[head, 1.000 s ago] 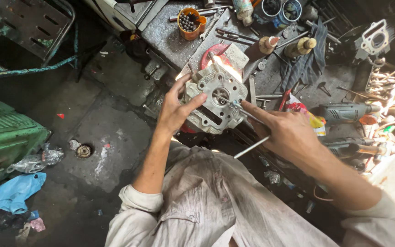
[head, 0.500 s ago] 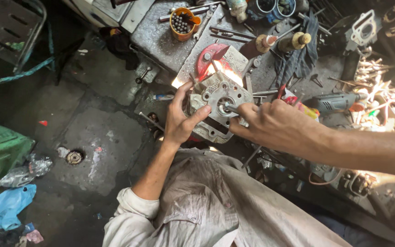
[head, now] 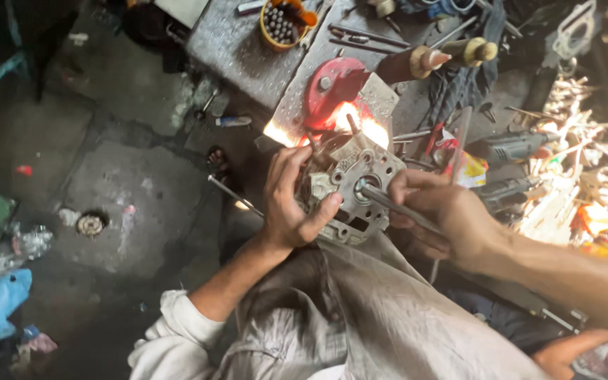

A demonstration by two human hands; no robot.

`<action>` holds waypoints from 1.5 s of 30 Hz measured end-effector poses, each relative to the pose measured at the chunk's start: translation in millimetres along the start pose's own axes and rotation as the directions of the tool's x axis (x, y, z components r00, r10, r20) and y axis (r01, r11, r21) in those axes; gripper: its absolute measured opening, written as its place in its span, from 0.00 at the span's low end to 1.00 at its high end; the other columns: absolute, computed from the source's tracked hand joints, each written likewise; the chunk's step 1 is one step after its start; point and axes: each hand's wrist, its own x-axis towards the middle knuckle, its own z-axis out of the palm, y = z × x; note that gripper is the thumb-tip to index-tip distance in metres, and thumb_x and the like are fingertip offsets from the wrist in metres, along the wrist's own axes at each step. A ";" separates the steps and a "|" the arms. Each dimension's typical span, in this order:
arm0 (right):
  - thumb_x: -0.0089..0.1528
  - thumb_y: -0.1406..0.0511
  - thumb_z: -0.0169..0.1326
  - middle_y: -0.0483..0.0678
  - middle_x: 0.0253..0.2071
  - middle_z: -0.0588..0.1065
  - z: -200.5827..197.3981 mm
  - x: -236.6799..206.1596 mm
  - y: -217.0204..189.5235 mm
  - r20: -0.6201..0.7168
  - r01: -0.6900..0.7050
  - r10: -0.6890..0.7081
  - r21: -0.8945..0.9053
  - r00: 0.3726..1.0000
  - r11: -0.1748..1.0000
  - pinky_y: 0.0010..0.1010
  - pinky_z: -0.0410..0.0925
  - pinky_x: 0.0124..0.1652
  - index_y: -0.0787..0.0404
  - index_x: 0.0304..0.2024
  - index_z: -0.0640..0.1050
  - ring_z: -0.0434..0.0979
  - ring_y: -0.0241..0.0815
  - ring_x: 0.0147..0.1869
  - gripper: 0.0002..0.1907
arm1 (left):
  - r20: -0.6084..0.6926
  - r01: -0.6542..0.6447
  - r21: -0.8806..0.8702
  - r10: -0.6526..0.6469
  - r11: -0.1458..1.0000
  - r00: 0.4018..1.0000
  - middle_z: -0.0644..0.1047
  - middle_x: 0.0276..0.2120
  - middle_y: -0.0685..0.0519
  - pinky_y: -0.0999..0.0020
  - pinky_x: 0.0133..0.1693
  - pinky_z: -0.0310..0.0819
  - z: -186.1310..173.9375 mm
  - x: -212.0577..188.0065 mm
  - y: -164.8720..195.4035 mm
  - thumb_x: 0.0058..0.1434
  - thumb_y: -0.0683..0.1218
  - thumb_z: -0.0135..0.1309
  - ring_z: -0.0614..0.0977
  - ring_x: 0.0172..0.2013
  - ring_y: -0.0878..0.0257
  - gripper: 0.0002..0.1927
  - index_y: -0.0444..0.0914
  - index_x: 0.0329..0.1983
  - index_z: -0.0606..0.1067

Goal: The person works on a metal engine component clamped in a vise, using a socket wrench to tighten bolts and a cloth to wipe the surface. They also handle a small metal ring and inspect the part while another person works nearby.

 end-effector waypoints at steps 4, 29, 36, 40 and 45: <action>0.60 0.59 0.50 0.53 0.41 0.74 12.8 -5.6 21.3 0.085 -0.189 0.188 0.730 0.979 0.657 0.35 0.71 0.27 0.57 0.57 0.69 0.77 0.42 0.31 0.23 | -0.010 0.028 -0.001 -0.028 1.000 1.000 0.74 0.52 0.43 0.58 0.56 0.72 4.0 -0.3 6.3 0.60 0.58 0.61 0.76 0.54 0.50 0.35 0.31 0.62 0.70; 0.60 0.66 0.48 0.58 0.32 0.76 -8.3 -4.5 -34.0 0.506 0.501 -0.293 -0.860 0.811 -0.100 0.37 0.72 0.21 0.66 0.35 0.74 0.78 0.46 0.24 0.08 | -0.387 -0.257 0.233 0.332 0.938 0.860 0.79 0.36 0.48 0.59 0.40 0.78 89.5 -138.9 80.4 0.71 0.56 0.52 0.83 0.36 0.56 0.24 0.29 0.50 0.71; 0.53 0.64 0.59 0.50 0.30 0.76 -21.6 19.5 -19.4 0.310 0.257 0.274 -0.943 0.910 0.213 0.34 0.75 0.27 0.69 0.65 0.63 0.80 0.46 0.27 0.39 | -0.173 -0.464 0.231 0.505 0.855 0.845 0.77 0.37 0.54 0.58 0.47 0.70 47.8 -63.8 24.1 0.48 0.75 0.64 0.78 0.40 0.55 0.39 0.40 0.47 0.78; 0.51 0.68 0.57 0.37 0.30 0.80 -17.2 20.7 0.0 0.170 0.072 0.022 -0.523 0.985 0.849 0.25 0.70 0.24 0.68 0.53 0.74 0.77 0.31 0.26 0.27 | 0.113 -0.436 0.086 0.426 0.896 0.898 0.77 0.32 0.59 0.68 0.33 0.76 82.9 39.2 2.5 0.67 0.66 0.56 0.79 0.31 0.68 0.24 0.47 0.55 0.79; 0.67 0.62 0.49 0.39 0.23 0.66 -8.3 1.3 17.9 0.302 -0.439 0.362 0.805 0.882 0.398 0.21 0.54 0.15 0.75 0.59 0.74 0.55 0.26 0.14 0.23 | 0.759 -0.140 0.118 0.002 0.983 0.652 0.86 0.33 0.60 0.59 0.36 0.81 162.4 183.9 13.2 0.55 0.77 0.51 0.87 0.34 0.63 0.31 0.54 0.43 0.86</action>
